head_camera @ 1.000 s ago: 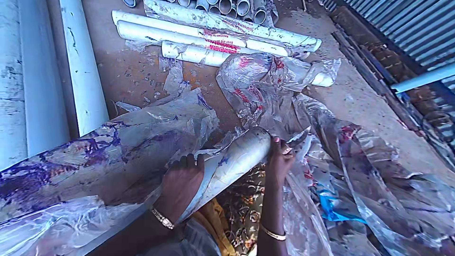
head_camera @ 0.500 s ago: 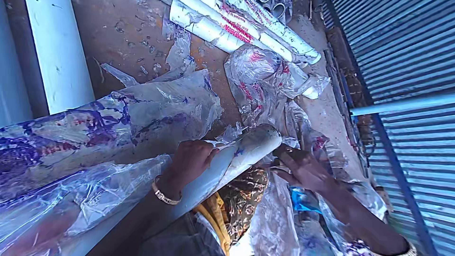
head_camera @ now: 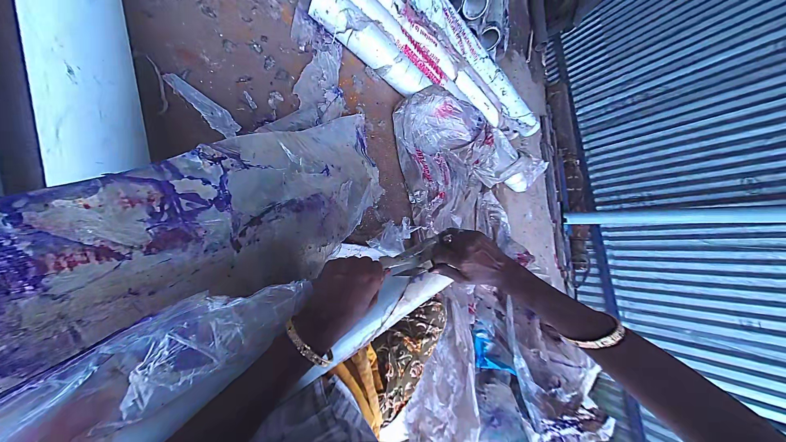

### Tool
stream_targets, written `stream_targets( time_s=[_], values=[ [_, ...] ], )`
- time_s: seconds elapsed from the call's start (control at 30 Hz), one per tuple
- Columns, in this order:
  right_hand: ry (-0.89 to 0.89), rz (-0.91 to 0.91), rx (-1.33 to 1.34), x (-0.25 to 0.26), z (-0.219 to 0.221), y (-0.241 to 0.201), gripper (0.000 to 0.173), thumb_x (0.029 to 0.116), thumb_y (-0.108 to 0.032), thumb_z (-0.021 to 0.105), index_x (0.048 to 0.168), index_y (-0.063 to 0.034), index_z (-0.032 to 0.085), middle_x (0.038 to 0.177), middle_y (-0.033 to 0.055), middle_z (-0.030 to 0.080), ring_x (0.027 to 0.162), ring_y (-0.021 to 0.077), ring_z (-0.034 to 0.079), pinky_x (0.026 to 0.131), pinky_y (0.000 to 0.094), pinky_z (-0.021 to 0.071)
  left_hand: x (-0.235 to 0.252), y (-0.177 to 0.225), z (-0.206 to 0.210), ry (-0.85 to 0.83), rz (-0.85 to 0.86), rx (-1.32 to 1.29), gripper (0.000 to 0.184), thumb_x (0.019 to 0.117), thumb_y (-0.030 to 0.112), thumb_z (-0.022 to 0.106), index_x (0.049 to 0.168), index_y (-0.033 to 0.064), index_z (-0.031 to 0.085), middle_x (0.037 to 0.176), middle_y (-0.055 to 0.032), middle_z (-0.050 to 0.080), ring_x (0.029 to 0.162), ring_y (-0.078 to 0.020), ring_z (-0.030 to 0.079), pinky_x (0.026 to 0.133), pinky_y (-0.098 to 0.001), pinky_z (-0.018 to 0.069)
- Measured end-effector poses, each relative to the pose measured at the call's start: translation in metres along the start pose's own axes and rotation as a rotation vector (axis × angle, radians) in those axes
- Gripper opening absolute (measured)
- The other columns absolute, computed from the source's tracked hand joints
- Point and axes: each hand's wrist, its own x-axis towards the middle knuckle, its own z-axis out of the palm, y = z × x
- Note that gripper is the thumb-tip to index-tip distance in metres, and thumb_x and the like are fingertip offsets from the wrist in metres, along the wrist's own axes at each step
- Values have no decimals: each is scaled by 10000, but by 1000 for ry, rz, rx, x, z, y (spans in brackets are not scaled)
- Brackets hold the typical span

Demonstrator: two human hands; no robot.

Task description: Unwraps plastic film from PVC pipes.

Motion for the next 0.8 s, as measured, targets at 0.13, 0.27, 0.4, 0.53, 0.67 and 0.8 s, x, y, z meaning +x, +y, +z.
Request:
stream_targets(
  time_s=[0.13, 0.27, 0.4, 0.53, 0.67, 0.8],
  values=[
    [-35, -22, -8, 0, 11, 12, 510, 1040, -425, 402, 762, -74, 646, 637, 102, 602, 618, 299, 648, 534, 414, 499, 0, -1, 2, 24, -2, 2, 278, 938, 144, 654, 731, -41, 676, 655, -173, 646, 619, -332, 707, 506, -438, 530],
    [-198, 153, -123, -52, -15, 79, 444, 992, -314, 521, 696, 2, 617, 603, 156, 575, 580, 368, 644, 483, 476, 475, 3, -8, 3, 53, -51, -30, 306, 959, 152, 630, 726, -44, 668, 652, -179, 642, 627, -339, 708, 526, -452, 534],
    [-43, 76, -152, -38, -26, 67, 531, 1018, -401, 401, 662, -56, 589, 570, 104, 547, 524, 291, 603, 441, 405, 438, 8, -13, 3, 51, -109, -78, 327, 970, 151, 617, 720, -54, 662, 657, -194, 647, 629, -360, 706, 527, -473, 529],
    [-14, -75, 45, 4, 5, 33, 547, 1048, -430, 364, 691, -82, 590, 584, 73, 534, 542, 247, 588, 463, 369, 429, 9, -15, 5, 55, -126, -83, 378, 977, 176, 595, 665, -36, 613, 614, -180, 607, 592, -349, 680, 501, -464, 494],
    [-278, 56, -18, -23, 5, 90, 454, 998, -349, 492, 701, -24, 602, 589, 127, 554, 569, 325, 629, 477, 449, 440, 9, -16, 5, 61, -131, -44, 383, 976, 193, 599, 662, -26, 615, 601, -168, 597, 573, -334, 675, 480, -447, 484],
    [-233, 25, -106, -24, -12, 109, 509, 989, -398, 445, 666, -30, 586, 561, 120, 533, 529, 322, 617, 434, 444, 428, 12, -18, 5, 73, -140, -58, 378, 969, 187, 597, 659, -27, 615, 595, -167, 596, 564, -333, 670, 475, -445, 482]
  ],
)
